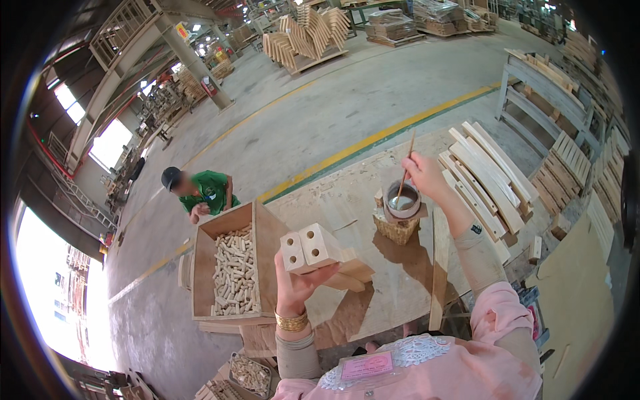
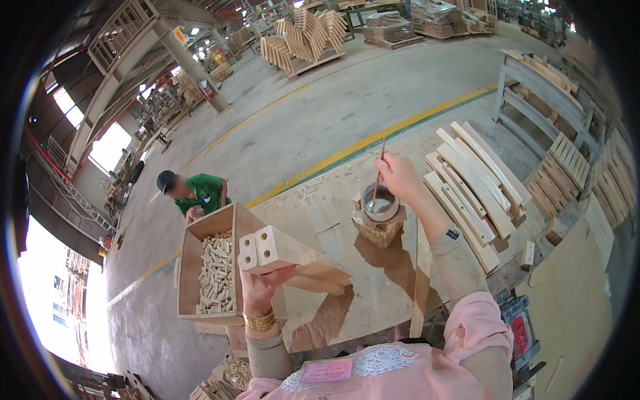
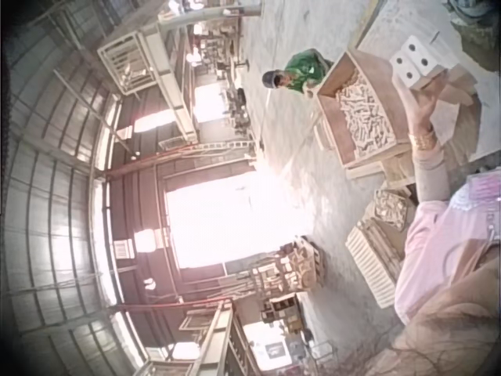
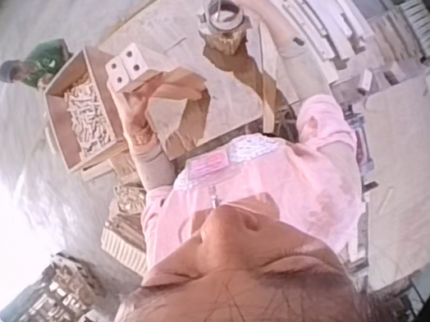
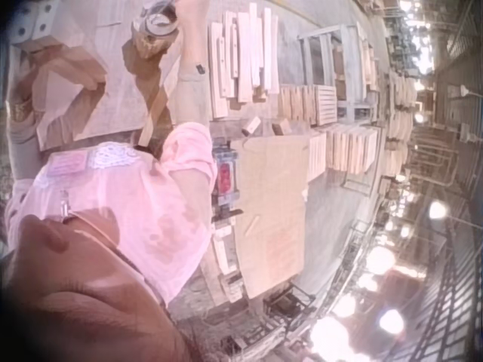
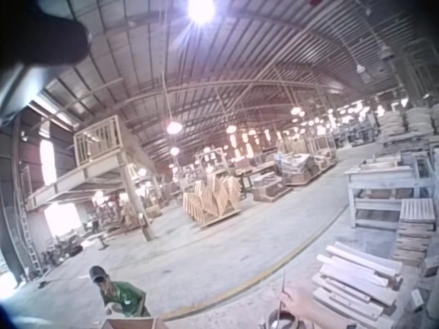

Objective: The person assembles small wooden components by applying glue to the holes of a block and inserting cylindrical dowels. They handle the parts one at a time, using a brush to apply adhesive and their fingers to press the dowels into place.

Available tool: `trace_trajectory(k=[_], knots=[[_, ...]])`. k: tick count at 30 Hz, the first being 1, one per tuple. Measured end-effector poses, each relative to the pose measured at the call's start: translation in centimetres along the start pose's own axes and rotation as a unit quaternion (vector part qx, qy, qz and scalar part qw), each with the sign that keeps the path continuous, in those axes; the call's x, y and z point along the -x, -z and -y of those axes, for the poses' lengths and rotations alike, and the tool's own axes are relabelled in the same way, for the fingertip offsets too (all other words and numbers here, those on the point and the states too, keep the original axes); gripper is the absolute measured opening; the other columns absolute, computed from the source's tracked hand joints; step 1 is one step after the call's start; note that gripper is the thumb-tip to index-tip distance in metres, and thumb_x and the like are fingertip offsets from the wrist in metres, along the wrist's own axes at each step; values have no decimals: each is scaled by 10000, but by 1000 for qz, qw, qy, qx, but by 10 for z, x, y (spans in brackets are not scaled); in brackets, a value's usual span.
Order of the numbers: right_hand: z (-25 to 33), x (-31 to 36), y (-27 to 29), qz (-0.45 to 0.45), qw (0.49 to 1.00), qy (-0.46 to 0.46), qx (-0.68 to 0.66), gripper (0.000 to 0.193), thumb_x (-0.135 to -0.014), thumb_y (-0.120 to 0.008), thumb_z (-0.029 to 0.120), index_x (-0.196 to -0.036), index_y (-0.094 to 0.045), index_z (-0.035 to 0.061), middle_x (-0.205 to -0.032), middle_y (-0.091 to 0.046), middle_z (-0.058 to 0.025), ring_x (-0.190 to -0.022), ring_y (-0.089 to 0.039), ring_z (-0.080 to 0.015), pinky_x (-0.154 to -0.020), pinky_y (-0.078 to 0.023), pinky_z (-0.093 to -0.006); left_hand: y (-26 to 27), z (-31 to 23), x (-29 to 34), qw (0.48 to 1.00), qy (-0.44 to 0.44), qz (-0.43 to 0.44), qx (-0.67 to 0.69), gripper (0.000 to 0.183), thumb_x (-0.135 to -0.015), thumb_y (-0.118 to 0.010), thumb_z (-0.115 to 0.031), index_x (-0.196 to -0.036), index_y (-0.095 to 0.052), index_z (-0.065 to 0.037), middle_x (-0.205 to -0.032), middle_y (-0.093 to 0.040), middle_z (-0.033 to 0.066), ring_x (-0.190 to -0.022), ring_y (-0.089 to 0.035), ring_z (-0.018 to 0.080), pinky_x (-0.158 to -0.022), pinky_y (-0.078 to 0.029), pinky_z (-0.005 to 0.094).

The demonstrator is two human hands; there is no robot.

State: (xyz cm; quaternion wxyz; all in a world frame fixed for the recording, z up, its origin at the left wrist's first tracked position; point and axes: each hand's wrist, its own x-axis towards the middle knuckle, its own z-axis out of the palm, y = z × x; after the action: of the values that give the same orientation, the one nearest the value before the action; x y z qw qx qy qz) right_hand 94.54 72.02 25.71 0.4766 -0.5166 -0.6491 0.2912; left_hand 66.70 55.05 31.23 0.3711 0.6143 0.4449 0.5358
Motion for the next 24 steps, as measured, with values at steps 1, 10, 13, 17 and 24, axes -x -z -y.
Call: trace_trajectory(k=[1,10,13,17,24], knots=[[2,2,4,-15,1000,-3,-7,264,-860,-503,224,-784,-565,-21,-582,-586,-131,-541,-585,-227,-524,-444,-331,-1,2,1,1000,-7,-2,11,453,-597,-790,-6,-974,-540,29,-896,-622,70,-822,-608,154,-698,-516,293],[-37,29,-4,-53,989,-54,-129,275,-900,-504,283,-880,-548,12,-637,-558,-28,-514,-487,-79,-464,-393,-219,1,5,-2,996,-6,79,46,535,-624,-623,80,-1131,-462,22,-1088,-544,94,-1012,-555,204,-883,-496,411],[-47,38,9,-112,987,-15,-115,230,-908,-498,245,-838,-550,32,-613,-537,-23,-500,-483,-75,-443,-401,-216,-12,-4,-5,945,32,81,317,567,-609,-618,57,-1150,-450,28,-1097,-535,92,-1049,-525,182,-872,-498,401],[-54,42,14,-176,956,-92,-217,218,-918,-491,266,-828,-529,72,-606,-530,-8,-483,-460,-48,-421,-370,-185,-6,8,-6,988,-39,81,125,601,-596,-600,53,-1173,-432,26,-1142,-517,99,-1091,-500,184,-874,-496,404],[-45,39,12,-214,920,-128,-303,252,-863,-585,284,-825,-504,49,-636,-569,-51,-460,-458,-53,-398,-354,-179,-14,-1,-4,991,24,26,126,465,-653,-698,85,-1062,-483,31,-1024,-582,76,-941,-573,149,-799,-519,300]])
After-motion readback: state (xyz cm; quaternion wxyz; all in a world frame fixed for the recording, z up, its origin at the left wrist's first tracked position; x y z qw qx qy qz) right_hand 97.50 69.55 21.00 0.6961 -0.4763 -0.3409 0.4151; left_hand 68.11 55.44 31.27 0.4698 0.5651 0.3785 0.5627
